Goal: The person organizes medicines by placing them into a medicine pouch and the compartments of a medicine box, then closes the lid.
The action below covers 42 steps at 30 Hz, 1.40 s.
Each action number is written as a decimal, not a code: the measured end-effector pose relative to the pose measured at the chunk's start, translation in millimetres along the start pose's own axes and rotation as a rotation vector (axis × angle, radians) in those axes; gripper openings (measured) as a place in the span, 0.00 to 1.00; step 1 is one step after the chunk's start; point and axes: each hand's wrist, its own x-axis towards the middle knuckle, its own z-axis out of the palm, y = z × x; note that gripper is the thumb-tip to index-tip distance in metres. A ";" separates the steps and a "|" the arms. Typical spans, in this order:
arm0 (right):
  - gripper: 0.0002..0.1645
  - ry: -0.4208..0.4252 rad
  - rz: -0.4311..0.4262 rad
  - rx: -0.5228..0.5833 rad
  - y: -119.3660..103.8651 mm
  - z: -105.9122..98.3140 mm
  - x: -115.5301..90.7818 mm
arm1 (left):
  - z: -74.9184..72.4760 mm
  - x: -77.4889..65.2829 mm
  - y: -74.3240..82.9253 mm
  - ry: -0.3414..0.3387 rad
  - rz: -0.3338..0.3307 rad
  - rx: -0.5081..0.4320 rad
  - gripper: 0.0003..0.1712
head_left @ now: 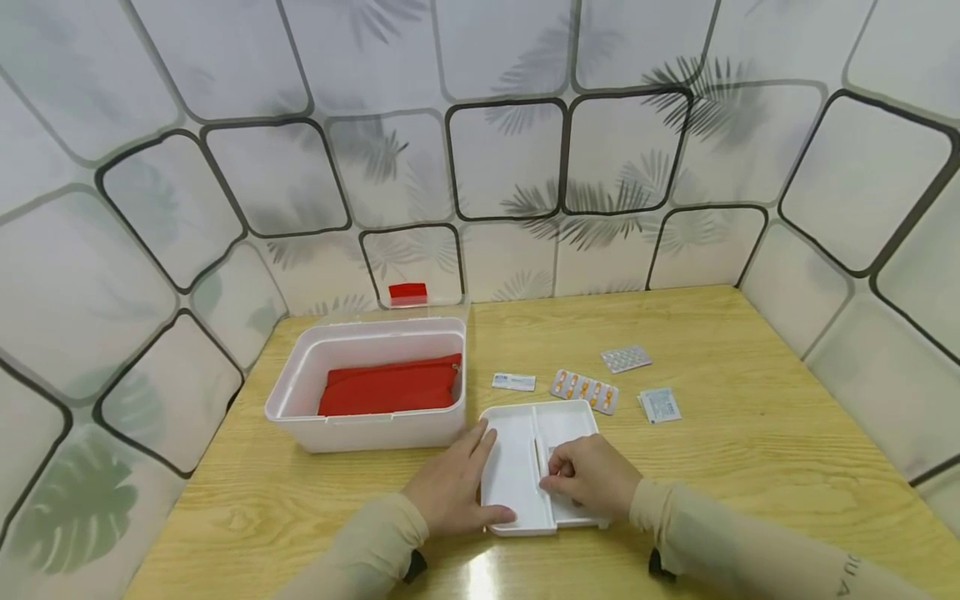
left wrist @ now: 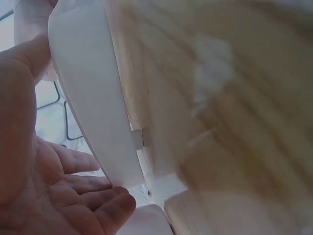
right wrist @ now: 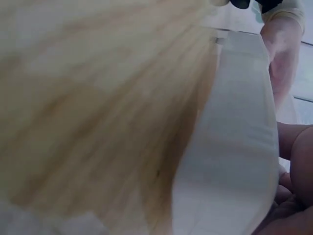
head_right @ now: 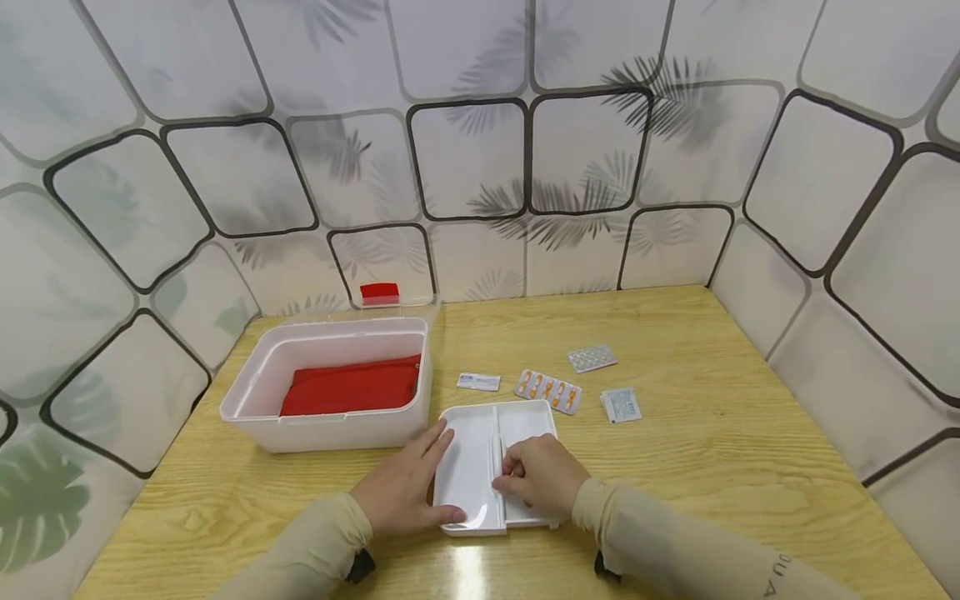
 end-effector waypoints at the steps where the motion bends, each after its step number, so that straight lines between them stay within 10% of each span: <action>1: 0.12 -0.005 0.003 0.010 -0.1 -0.4 0.3 | -0.1 0.6 -0.1 -0.007 -0.004 -0.011 0.64; 15: 0.08 -0.109 0.090 0.085 6.1 -47.8 -1.3 | -2.6 3.6 -9.5 -0.057 -0.035 -0.137 0.69; 25: 0.23 0.054 0.239 -0.225 90.1 -141.0 -9.0 | -8.3 -0.3 -12.5 -0.105 -0.037 -0.193 0.76; 34: 0.40 -0.080 0.295 -0.245 144.1 -142.7 -14.2 | -5.5 -2.9 -13.1 -0.096 -0.067 -0.224 0.78; 42: 0.34 -0.079 0.282 -0.250 151.0 -137.6 -8.0 | -5.1 0.4 -13.9 -0.105 -0.094 -0.232 0.78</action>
